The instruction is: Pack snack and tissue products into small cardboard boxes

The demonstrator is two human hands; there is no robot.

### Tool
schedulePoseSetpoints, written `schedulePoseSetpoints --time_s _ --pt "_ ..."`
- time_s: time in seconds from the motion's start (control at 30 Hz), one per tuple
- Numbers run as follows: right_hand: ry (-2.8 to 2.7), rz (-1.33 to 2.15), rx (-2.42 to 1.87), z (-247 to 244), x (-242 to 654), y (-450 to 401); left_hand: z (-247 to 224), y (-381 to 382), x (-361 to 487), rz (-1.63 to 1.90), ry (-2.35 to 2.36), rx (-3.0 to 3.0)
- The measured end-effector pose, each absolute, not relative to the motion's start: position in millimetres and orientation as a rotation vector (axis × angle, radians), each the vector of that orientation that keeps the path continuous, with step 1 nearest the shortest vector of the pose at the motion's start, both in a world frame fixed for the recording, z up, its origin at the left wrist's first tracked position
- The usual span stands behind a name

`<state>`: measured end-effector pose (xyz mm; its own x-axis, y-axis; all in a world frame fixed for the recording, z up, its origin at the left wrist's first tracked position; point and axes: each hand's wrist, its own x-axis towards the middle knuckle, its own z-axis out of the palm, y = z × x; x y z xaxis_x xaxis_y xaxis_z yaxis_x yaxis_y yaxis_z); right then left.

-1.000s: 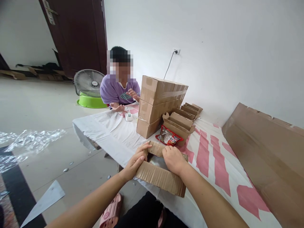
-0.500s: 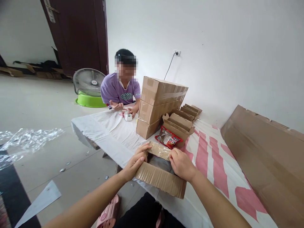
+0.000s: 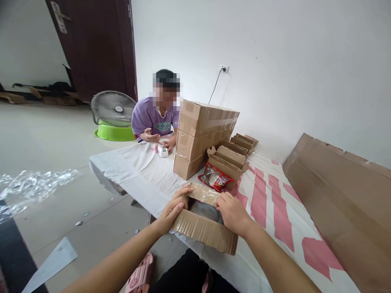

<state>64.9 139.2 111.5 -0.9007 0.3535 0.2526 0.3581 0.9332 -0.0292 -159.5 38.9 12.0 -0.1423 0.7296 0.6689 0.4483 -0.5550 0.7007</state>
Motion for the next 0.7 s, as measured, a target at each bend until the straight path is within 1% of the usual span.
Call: schedulePoseSetpoints --time_s 0.1,0.2,0.3,0.4,0.47,0.57,0.7 --pt "-2.685 0.177 -0.610 119 104 132 12 39 -160 1.755 1.339 1.905" --pt "-2.474 0.443 -0.993 113 163 126 11 39 -159 1.759 1.325 1.923" --pt "-2.318 0.693 -1.389 86 230 115 11 39 -159 1.789 1.323 1.914" --pt "-2.238 0.833 -1.681 49 289 93 13 40 -158 1.795 1.329 1.899" --pt "-2.196 0.874 -1.825 26 314 76 15 40 -157 1.796 1.313 1.900" --pt "-2.146 0.805 -2.002 3 330 61 17 40 -157 1.805 1.300 1.909" --pt "-2.137 0.590 -2.205 1 329 65 17 40 -157 1.808 1.317 1.920"
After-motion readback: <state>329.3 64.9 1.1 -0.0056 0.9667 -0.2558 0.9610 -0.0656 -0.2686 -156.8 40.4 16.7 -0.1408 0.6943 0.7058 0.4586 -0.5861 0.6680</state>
